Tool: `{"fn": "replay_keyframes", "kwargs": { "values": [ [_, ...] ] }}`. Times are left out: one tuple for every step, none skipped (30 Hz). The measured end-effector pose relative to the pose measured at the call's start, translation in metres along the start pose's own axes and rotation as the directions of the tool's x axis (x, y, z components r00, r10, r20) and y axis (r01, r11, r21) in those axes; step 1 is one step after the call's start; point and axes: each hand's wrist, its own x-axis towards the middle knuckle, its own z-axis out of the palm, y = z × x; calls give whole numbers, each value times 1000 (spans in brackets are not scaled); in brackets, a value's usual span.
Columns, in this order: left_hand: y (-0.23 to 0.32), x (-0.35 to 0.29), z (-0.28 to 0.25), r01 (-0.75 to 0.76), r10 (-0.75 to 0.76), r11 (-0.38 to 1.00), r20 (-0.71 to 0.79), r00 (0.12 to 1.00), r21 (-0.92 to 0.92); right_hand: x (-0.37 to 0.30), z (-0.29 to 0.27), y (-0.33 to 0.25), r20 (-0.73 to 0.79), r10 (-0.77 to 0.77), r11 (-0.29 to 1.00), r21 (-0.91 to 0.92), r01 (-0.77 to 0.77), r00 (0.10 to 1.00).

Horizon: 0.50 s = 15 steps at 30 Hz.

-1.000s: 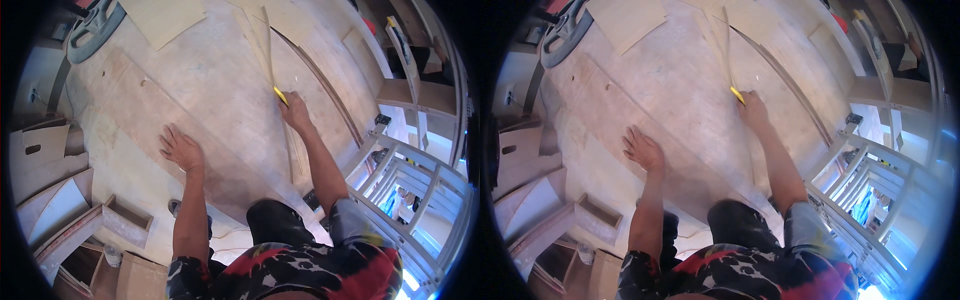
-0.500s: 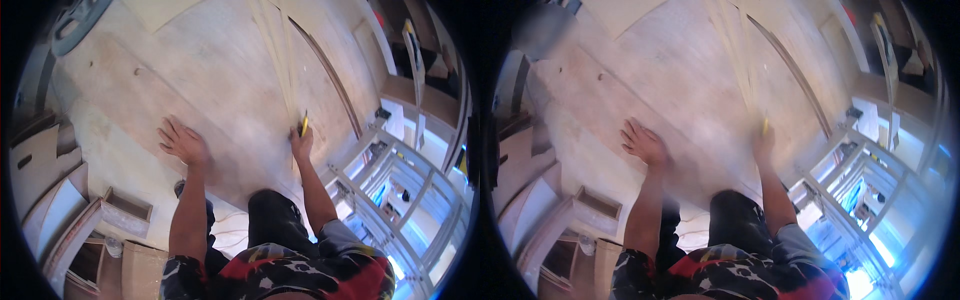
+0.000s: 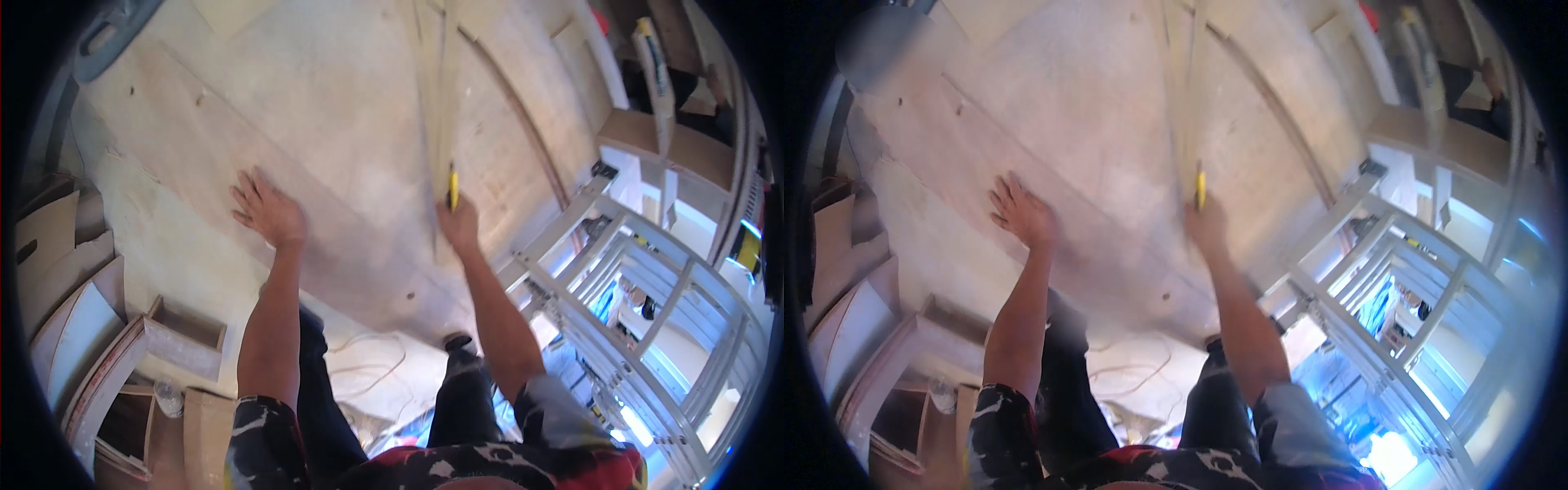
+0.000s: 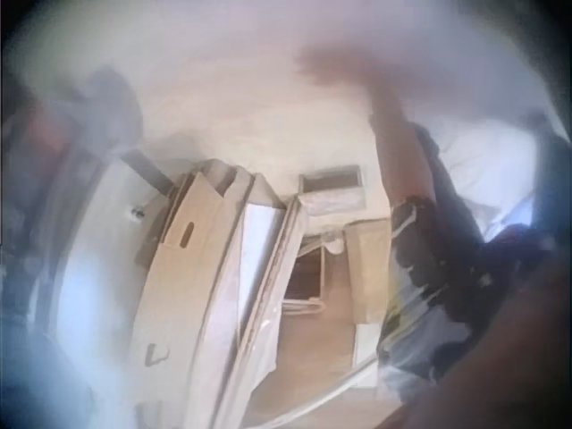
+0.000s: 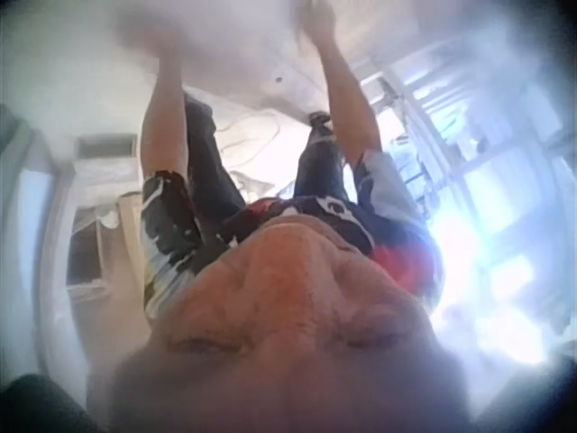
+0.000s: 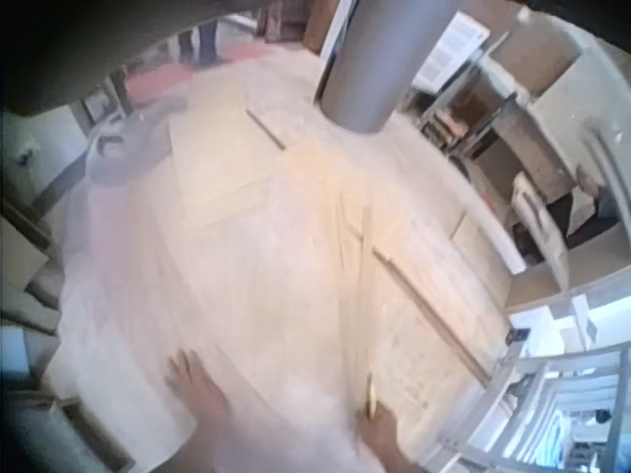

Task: The person uses a utility knife to cut a long, thin strip of wood along a straight edge on a workbench. After cutting, they pick up the strip and sand its edges using a sanding block. The person works in a workshop environment with various tools and materials visible.

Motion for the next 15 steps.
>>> {"fn": "replay_keyframes", "kwargs": {
  "values": [
    [-5,-3,7,-4,4,1000,2,1000,-28,-26,-6,-8,-17,-54,998,23,54,998],
    [-13,-7,9,-18,18,999,-10,1000,-32,-58,-23,-29,-34,-129,984,121,132,991],
    [-24,-8,8,-36,35,999,-20,999,-33,-89,-48,-49,74,-84,977,202,67,994],
    [-32,-6,6,-62,61,997,-37,997,-43,-124,-74,-63,36,-90,976,200,81,995],
    [-50,-6,3,-68,65,991,-34,997,-116,-155,-98,-76,-10,-101,975,199,101,995],
    [-66,-7,-1,-65,59,981,-40,997,-181,-180,-124,-89,-41,-92,969,228,99,995],
    [-83,-10,0,130,-130,876,33,991,-465,-208,-145,-96,-44,-70,959,271,80,997],
    [-100,-12,-6,297,-258,667,162,952,-683,-229,-159,-94,-66,-65,942,324,83,996],
    [-101,-23,-23,341,-229,711,256,939,-615,-245,-169,-85,-106,-39,924,374,76,994],
    [-99,-42,-47,376,-213,752,340,916,-542,-261,-180,-84,-53,3,924,382,18,999],
    [-101,-65,-73,531,-189,656,564,804,-537,-280,-186,-91,-13,31,908,418,-22,999],
    [-106,-92,-102,675,-133,556,749,649,-485,-298,-192,-101,28,48,890,452,-56,998],
    [-110,-114,-133,793,-46,461,882,469,-398,-314,-199,-116,65,51,870,488,-77,997],
    [-111,-131,-172,848,90,386,930,358,-363,-332,-210,-137,91,45,855,511,-85,995],
    [-111,-147,-212,896,223,329,947,232,-297,-351,-222,-162,115,38,841,533,-94,993]
  ]
}}
